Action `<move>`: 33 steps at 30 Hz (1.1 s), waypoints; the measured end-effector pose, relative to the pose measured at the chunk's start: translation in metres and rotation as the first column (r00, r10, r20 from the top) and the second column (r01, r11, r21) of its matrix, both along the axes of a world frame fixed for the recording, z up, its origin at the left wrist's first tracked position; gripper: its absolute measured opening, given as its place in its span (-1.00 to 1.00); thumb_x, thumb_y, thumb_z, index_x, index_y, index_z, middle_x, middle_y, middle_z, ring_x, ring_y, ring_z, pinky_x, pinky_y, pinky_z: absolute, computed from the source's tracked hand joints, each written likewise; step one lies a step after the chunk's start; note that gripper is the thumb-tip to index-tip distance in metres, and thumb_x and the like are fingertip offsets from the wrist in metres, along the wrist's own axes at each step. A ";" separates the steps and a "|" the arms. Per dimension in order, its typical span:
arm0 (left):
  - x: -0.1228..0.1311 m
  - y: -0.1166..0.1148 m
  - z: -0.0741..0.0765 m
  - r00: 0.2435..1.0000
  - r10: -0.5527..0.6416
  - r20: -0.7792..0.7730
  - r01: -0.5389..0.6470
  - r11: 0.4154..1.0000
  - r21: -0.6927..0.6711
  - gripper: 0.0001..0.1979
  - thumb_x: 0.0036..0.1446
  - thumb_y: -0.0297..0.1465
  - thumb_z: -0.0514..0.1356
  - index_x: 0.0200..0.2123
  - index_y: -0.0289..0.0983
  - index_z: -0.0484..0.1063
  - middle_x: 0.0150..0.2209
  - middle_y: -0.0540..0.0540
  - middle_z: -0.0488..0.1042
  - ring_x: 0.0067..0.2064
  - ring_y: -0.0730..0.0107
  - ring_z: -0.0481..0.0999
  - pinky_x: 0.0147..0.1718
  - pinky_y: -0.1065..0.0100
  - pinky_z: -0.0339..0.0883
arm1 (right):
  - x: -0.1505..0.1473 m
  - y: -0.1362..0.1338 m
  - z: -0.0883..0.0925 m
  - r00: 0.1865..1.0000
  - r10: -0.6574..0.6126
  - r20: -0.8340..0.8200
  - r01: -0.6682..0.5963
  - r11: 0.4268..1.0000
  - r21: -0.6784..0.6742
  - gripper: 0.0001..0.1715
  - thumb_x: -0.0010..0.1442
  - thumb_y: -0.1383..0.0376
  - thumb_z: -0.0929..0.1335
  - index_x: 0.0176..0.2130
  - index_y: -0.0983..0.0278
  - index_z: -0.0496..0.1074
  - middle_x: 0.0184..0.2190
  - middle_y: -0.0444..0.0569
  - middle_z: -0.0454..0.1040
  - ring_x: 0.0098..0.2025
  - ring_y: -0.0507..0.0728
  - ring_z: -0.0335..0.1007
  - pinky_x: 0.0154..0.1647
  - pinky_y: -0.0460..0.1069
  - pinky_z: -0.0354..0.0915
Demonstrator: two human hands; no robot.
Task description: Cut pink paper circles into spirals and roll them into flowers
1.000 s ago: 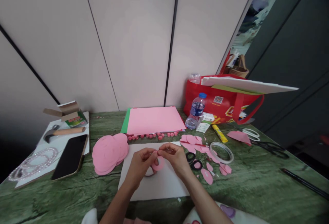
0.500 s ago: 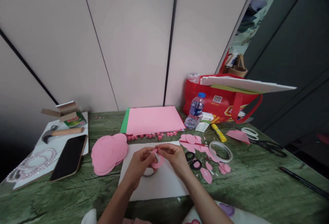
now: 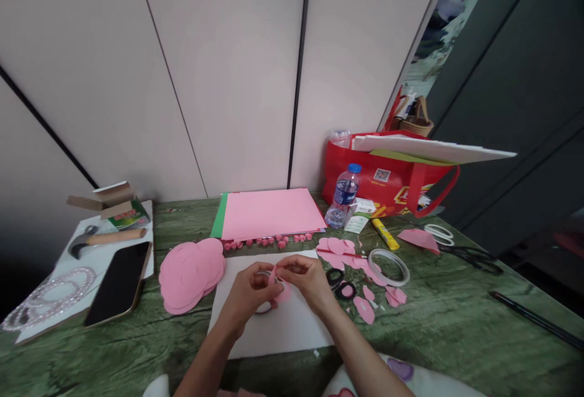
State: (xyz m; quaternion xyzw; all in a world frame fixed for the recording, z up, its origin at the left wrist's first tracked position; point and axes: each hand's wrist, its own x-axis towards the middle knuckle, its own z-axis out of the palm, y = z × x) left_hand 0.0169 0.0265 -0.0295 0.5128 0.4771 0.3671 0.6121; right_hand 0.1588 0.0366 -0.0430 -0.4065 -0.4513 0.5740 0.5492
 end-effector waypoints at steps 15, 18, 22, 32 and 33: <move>0.003 0.000 0.002 0.998 0.054 0.027 -0.054 0.999 -0.007 -0.58 -0.29 -0.36 0.32 -0.28 -0.33 0.34 -0.67 0.04 0.41 -0.61 0.47 0.36 -0.50 0.41 0.17 | 0.001 0.001 0.002 1.000 -0.011 0.022 0.011 1.000 0.002 -0.79 -0.20 0.24 0.45 -0.45 0.27 0.52 -0.50 -0.05 0.53 -0.45 0.08 0.41 -0.38 -0.04 0.31; 0.003 0.000 0.003 0.999 0.050 0.009 -0.050 0.999 -0.015 -0.60 -0.29 -0.34 0.32 -0.31 -0.32 0.36 -0.66 0.01 0.43 -0.60 0.46 0.37 -0.51 0.42 0.16 | 0.000 0.001 0.001 1.000 -0.015 0.014 0.015 1.000 -0.008 -0.78 -0.23 0.24 0.46 -0.47 0.29 0.52 -0.53 -0.05 0.52 -0.48 0.08 0.40 -0.41 -0.04 0.31; 0.002 0.000 0.005 0.999 0.032 0.012 -0.032 0.999 -0.014 -0.61 -0.28 -0.33 0.32 -0.32 -0.32 0.35 -0.65 0.01 0.43 -0.60 0.46 0.37 -0.50 0.42 0.16 | 0.000 0.002 -0.001 1.000 -0.030 0.003 0.030 1.000 -0.004 -0.79 -0.27 0.26 0.47 -0.51 0.30 0.50 -0.58 -0.08 0.49 -0.52 0.05 0.36 -0.46 -0.07 0.29; -0.001 0.000 0.003 0.999 0.007 0.043 -0.007 1.000 -0.008 -0.66 -0.17 -0.30 0.27 -0.31 -0.35 0.34 -0.55 -0.06 0.47 -0.58 0.48 0.38 -0.48 0.41 0.21 | -0.001 0.001 0.002 0.999 -0.046 -0.013 0.046 0.999 0.011 -0.80 -0.27 0.28 0.48 -0.56 0.31 0.44 -0.63 -0.14 0.41 -0.57 -0.02 0.27 -0.54 -0.12 0.22; -0.001 0.000 0.003 0.999 0.018 0.045 -0.018 1.000 -0.009 -0.66 -0.16 -0.28 0.26 -0.31 -0.36 0.35 -0.57 -0.06 0.47 -0.59 0.49 0.37 -0.49 0.41 0.20 | -0.001 0.001 0.002 0.999 -0.044 -0.012 0.044 0.999 0.013 -0.80 -0.26 0.28 0.48 -0.56 0.31 0.44 -0.63 -0.15 0.41 -0.57 -0.02 0.27 -0.53 -0.12 0.22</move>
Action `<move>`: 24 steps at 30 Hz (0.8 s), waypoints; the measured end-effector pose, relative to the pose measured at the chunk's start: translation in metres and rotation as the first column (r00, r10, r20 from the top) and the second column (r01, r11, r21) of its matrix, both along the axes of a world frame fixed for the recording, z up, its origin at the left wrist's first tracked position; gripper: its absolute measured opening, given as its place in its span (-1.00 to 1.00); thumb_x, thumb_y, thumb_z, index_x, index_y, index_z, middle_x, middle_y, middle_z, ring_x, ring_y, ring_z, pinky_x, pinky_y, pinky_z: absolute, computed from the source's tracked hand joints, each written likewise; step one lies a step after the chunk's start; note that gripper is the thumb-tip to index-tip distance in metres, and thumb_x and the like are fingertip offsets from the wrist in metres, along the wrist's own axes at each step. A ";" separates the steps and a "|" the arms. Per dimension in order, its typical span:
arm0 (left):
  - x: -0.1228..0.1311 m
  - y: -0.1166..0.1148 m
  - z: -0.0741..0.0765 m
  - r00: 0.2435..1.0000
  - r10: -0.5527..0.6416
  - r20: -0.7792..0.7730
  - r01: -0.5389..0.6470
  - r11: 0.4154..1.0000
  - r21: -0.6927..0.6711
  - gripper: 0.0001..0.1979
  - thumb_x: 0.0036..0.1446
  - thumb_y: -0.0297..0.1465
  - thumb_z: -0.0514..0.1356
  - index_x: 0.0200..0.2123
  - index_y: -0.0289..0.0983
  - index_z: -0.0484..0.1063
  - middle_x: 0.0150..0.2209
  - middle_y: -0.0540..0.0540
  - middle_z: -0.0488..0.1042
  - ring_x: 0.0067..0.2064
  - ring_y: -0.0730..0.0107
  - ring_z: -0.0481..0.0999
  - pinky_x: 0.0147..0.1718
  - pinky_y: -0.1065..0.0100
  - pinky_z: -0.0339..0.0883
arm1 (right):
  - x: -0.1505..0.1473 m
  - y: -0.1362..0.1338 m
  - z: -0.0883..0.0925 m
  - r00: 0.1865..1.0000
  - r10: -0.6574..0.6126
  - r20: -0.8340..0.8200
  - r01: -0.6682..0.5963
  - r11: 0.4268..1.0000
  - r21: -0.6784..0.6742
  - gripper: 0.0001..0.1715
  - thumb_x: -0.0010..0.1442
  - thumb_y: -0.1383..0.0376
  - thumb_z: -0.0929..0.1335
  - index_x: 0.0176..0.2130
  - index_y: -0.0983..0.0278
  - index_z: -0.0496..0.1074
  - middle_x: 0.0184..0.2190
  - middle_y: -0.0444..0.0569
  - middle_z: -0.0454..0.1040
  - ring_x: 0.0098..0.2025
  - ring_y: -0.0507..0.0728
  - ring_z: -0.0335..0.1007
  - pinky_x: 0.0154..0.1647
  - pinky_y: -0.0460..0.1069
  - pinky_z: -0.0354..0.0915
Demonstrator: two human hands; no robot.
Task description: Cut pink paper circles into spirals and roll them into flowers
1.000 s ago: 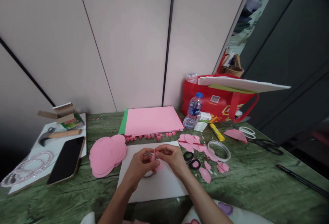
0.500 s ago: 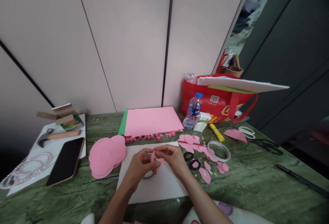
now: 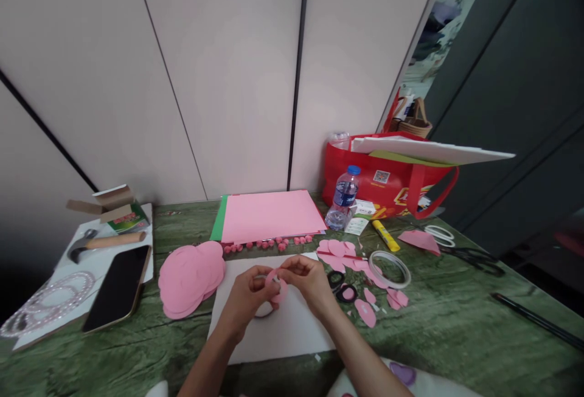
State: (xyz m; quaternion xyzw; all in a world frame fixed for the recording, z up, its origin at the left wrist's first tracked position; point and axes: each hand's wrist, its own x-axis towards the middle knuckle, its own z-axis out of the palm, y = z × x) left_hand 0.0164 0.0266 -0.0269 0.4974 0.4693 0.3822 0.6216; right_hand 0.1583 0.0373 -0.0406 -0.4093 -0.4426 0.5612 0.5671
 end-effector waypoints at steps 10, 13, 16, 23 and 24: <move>-0.002 -0.002 0.005 0.990 -0.042 0.136 0.063 0.987 -0.148 -0.63 -0.17 -0.32 0.29 -0.27 -0.37 0.34 -0.54 -0.01 0.40 -0.57 0.56 0.34 -0.49 0.40 0.27 | 0.000 -0.002 0.004 0.999 0.010 0.035 -0.010 1.000 -0.003 -0.82 -0.20 0.26 0.45 -0.53 0.31 0.44 -0.64 -0.13 0.43 -0.58 0.01 0.32 -0.53 -0.10 0.24; -0.002 -0.002 0.005 0.988 -0.034 0.149 0.058 0.986 -0.158 -0.62 -0.18 -0.32 0.29 -0.27 -0.38 0.34 -0.54 0.00 0.38 -0.56 0.56 0.32 -0.49 0.39 0.28 | 0.000 -0.001 0.003 0.999 0.004 0.049 -0.004 1.000 -0.004 -0.80 -0.20 0.25 0.45 -0.50 0.31 0.46 -0.62 -0.11 0.45 -0.55 0.03 0.34 -0.52 -0.10 0.25; -0.002 -0.001 0.004 0.989 -0.026 0.145 0.047 0.989 -0.142 -0.62 -0.17 -0.32 0.29 -0.26 -0.38 0.34 -0.55 0.00 0.38 -0.57 0.56 0.32 -0.50 0.40 0.28 | 0.000 -0.001 0.001 0.999 0.011 0.045 -0.011 1.000 -0.002 -0.75 -0.17 0.21 0.44 -0.43 0.31 0.48 -0.57 -0.07 0.48 -0.50 0.07 0.38 -0.46 -0.06 0.30; -0.003 -0.001 0.001 0.992 -0.040 0.116 0.053 0.993 -0.108 -0.62 -0.13 -0.32 0.27 -0.23 -0.38 0.31 -0.56 -0.01 0.40 -0.59 0.54 0.35 -0.50 0.40 0.25 | 0.000 0.000 0.002 0.999 0.035 0.013 -0.035 0.999 0.014 -0.76 -0.15 0.22 0.43 -0.41 0.30 0.49 -0.53 -0.06 0.50 -0.48 0.06 0.39 -0.38 -0.05 0.30; -0.002 -0.001 0.001 0.993 -0.044 0.113 0.055 0.993 -0.102 -0.62 -0.13 -0.32 0.26 -0.23 -0.38 0.31 -0.57 -0.01 0.40 -0.60 0.54 0.35 -0.50 0.41 0.25 | -0.001 0.000 0.001 0.999 0.032 0.003 -0.032 0.999 0.016 -0.77 -0.15 0.23 0.43 -0.42 0.30 0.49 -0.53 -0.07 0.50 -0.48 0.05 0.38 -0.39 -0.05 0.29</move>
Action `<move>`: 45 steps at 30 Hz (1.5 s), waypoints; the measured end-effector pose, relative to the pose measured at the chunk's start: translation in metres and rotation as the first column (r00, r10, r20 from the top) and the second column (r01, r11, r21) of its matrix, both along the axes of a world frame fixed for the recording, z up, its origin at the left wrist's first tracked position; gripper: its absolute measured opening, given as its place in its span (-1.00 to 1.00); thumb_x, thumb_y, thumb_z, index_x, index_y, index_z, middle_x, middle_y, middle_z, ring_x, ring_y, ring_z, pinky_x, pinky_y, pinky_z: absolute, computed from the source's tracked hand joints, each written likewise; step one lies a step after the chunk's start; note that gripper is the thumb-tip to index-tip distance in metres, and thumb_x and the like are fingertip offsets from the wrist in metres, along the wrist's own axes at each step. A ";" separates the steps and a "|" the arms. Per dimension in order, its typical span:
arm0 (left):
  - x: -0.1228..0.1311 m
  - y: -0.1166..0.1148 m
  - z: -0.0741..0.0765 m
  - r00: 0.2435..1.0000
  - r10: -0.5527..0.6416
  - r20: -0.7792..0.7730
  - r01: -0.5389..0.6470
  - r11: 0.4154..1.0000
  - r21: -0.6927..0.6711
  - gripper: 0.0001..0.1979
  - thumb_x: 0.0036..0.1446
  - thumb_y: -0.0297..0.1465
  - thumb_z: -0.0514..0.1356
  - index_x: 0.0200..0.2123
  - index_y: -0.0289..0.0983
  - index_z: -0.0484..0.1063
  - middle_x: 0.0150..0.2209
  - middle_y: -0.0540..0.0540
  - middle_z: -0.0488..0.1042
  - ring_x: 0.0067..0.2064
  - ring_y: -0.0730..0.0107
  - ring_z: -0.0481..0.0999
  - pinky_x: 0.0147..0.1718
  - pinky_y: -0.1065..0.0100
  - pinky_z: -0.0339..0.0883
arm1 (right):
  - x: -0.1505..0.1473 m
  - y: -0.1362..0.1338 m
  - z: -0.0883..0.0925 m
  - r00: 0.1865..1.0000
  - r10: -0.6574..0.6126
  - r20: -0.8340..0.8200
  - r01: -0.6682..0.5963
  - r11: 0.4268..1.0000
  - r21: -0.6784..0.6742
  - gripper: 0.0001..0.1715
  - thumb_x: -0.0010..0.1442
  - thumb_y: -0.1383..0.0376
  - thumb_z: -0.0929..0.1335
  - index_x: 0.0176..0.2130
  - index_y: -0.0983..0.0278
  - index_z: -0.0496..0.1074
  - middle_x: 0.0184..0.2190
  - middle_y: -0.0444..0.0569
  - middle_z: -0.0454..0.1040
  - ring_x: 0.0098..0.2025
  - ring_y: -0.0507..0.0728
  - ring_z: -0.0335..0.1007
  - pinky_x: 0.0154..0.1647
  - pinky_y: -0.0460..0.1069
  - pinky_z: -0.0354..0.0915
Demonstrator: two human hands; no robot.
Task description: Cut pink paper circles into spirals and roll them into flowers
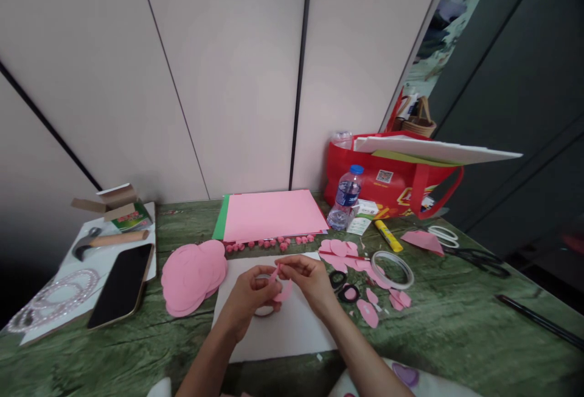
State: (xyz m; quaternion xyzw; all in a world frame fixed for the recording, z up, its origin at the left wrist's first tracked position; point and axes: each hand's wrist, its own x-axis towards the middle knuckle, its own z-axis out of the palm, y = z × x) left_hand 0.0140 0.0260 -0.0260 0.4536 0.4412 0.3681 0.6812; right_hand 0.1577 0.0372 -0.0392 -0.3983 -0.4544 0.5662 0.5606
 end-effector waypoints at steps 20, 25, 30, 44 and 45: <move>0.001 0.000 0.000 0.996 0.085 -0.026 -0.082 0.993 0.083 -0.69 -0.14 -0.32 0.26 -0.32 -0.34 0.33 -0.59 0.00 0.44 -0.59 0.52 0.37 -0.48 0.41 0.23 | -0.003 -0.001 -0.002 1.000 -0.009 0.017 0.008 1.000 0.028 -0.78 -0.12 0.22 0.42 -0.42 0.29 0.46 -0.49 -0.07 0.49 -0.45 0.06 0.41 -0.39 -0.06 0.33; 0.000 0.002 -0.002 0.994 0.105 -0.034 -0.101 0.991 0.093 -0.67 -0.16 -0.30 0.27 -0.32 -0.34 0.33 -0.59 -0.01 0.45 -0.60 0.50 0.38 -0.49 0.41 0.22 | -0.003 0.000 -0.005 1.000 -0.007 0.028 0.005 0.999 0.039 -0.79 -0.12 0.22 0.42 -0.41 0.28 0.47 -0.49 -0.07 0.50 -0.43 0.07 0.42 -0.37 -0.05 0.33; 0.000 0.002 -0.003 0.995 0.087 -0.052 -0.081 0.991 0.108 -0.69 -0.16 -0.31 0.27 -0.32 -0.34 0.33 -0.60 -0.01 0.44 -0.59 0.49 0.38 -0.51 0.44 0.18 | -0.002 0.001 -0.007 0.999 0.000 0.041 -0.001 0.999 0.045 -0.80 -0.14 0.23 0.43 -0.45 0.30 0.46 -0.52 -0.09 0.47 -0.47 0.04 0.38 -0.43 -0.08 0.29; 0.002 0.001 -0.002 0.992 0.103 -0.078 -0.090 0.984 0.153 -0.73 -0.16 -0.30 0.27 -0.40 -0.36 0.38 -0.62 -0.02 0.43 -0.60 0.49 0.36 -0.52 0.46 0.15 | -0.004 -0.001 -0.003 0.998 -0.012 0.064 0.009 0.998 0.056 -0.71 -0.24 0.19 0.47 -0.53 0.30 0.38 -0.59 -0.12 0.43 -0.54 0.03 0.35 -0.53 -0.10 0.28; 0.002 0.001 -0.001 0.992 0.098 -0.079 -0.085 0.984 0.156 -0.73 -0.15 -0.30 0.26 -0.39 -0.36 0.38 -0.61 -0.02 0.43 -0.59 0.49 0.37 -0.51 0.46 0.16 | -0.004 -0.001 -0.003 0.998 -0.016 0.067 0.013 0.998 0.055 -0.70 -0.25 0.18 0.47 -0.53 0.30 0.38 -0.60 -0.12 0.44 -0.55 0.03 0.35 -0.53 -0.10 0.27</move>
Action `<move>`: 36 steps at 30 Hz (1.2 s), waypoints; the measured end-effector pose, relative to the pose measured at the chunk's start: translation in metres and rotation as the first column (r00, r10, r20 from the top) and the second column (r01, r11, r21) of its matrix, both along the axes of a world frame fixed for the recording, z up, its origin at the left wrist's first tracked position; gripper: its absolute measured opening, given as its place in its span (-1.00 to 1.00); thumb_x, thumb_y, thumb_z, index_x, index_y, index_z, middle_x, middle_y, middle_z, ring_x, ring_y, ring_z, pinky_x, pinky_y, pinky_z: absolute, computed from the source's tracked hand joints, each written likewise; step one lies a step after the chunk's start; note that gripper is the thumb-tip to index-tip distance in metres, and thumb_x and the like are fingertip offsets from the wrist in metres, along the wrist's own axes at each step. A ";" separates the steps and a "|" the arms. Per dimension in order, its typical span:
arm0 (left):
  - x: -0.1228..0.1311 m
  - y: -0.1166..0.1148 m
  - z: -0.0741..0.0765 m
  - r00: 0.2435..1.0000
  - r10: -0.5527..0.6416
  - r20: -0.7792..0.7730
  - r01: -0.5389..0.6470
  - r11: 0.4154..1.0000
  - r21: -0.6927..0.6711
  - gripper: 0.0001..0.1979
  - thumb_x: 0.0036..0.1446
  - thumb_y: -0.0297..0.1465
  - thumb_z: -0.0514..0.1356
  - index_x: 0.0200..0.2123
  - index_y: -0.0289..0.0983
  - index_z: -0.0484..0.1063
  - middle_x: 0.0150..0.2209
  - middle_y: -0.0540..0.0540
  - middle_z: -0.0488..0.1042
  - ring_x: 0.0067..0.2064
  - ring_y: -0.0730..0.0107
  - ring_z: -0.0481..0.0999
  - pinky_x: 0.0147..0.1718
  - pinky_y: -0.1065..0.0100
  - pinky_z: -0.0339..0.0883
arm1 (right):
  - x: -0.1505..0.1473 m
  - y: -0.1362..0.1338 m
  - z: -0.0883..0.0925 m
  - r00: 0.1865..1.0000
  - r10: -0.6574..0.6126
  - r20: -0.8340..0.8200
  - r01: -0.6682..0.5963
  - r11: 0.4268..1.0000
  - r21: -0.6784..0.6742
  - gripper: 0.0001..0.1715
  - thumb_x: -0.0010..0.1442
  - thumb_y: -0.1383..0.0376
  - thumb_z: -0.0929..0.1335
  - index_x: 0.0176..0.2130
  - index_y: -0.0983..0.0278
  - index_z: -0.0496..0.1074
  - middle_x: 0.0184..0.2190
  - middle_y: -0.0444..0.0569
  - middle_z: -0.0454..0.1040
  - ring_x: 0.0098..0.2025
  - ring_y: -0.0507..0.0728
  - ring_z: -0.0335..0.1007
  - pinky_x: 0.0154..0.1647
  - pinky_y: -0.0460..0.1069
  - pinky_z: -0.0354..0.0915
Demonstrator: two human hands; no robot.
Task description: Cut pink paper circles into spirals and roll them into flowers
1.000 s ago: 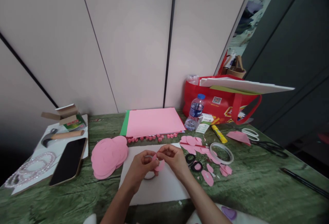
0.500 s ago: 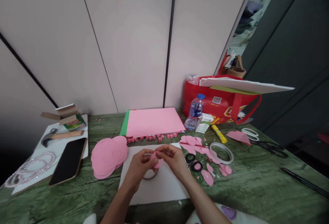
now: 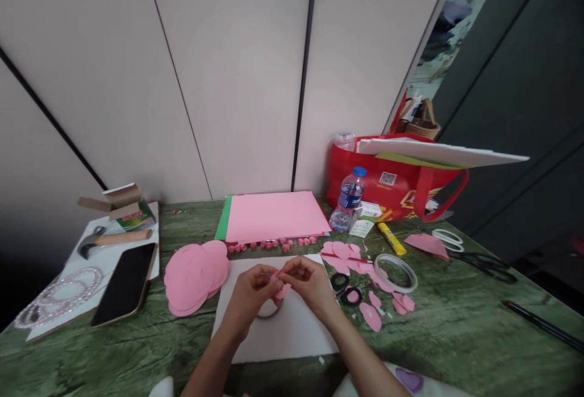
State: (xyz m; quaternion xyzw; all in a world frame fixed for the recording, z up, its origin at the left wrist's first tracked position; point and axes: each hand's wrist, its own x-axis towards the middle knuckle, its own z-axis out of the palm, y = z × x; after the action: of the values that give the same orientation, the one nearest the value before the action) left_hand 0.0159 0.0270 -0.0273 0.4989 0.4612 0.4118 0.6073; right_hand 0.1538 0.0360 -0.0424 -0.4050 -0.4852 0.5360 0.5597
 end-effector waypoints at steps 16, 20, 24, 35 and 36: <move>0.000 0.001 0.006 0.998 0.056 0.011 -0.057 0.998 0.038 -0.71 -0.04 -0.24 0.17 -0.38 -0.37 0.47 -0.57 -0.03 0.39 -0.58 0.49 0.35 -0.46 0.38 0.30 | 0.000 0.000 -0.001 1.000 0.014 -0.009 -0.014 0.999 0.035 -0.78 -0.17 0.23 0.44 -0.46 0.30 0.45 -0.48 -0.07 0.45 -0.43 0.07 0.39 -0.38 -0.05 0.33; -0.002 0.000 0.007 0.999 0.050 0.008 -0.051 0.997 0.059 -0.70 -0.03 -0.22 0.15 -0.42 -0.37 0.49 -0.53 -0.08 0.44 -0.57 0.49 0.36 -0.44 0.38 0.32 | 0.001 0.000 -0.001 0.999 0.048 -0.020 -0.047 0.998 0.044 -0.81 -0.12 0.24 0.42 -0.45 0.30 0.45 -0.52 -0.08 0.45 -0.46 0.07 0.39 -0.39 -0.04 0.34; -0.001 0.000 0.007 0.999 0.041 -0.006 -0.041 0.997 0.059 -0.69 -0.05 -0.21 0.16 -0.44 -0.37 0.51 -0.52 -0.10 0.46 -0.55 0.46 0.37 -0.44 0.38 0.33 | 0.001 0.000 0.000 0.997 0.076 -0.018 -0.075 0.997 0.026 -0.79 -0.13 0.21 0.43 -0.47 0.31 0.43 -0.59 -0.09 0.45 -0.51 0.07 0.39 -0.44 -0.03 0.34; -0.003 0.002 0.003 0.995 0.078 -0.055 -0.076 0.996 0.035 -0.70 -0.10 -0.23 0.21 -0.42 -0.36 0.54 -0.46 -0.15 0.51 -0.37 0.30 0.44 -0.32 0.34 0.34 | -0.001 0.000 -0.003 0.999 0.004 0.033 -0.004 1.000 -0.008 -0.73 -0.24 0.24 0.47 -0.49 0.29 0.39 -0.57 -0.13 0.41 -0.52 0.02 0.35 -0.50 -0.10 0.31; -0.003 0.002 0.003 0.995 0.079 -0.056 -0.078 0.997 0.029 -0.71 -0.11 -0.23 0.21 -0.43 -0.36 0.55 -0.46 -0.14 0.52 -0.37 0.30 0.45 -0.32 0.34 0.34 | 0.000 0.000 -0.003 0.999 0.001 0.053 -0.001 1.000 -0.006 -0.74 -0.23 0.24 0.47 -0.49 0.29 0.38 -0.56 -0.13 0.41 -0.52 0.01 0.34 -0.52 -0.10 0.30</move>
State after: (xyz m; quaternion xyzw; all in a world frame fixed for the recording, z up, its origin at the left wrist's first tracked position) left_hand 0.0126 0.0288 -0.0244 0.4999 0.4919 0.4271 0.5706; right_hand 0.1533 0.0358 -0.0452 -0.4206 -0.4985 0.5267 0.5451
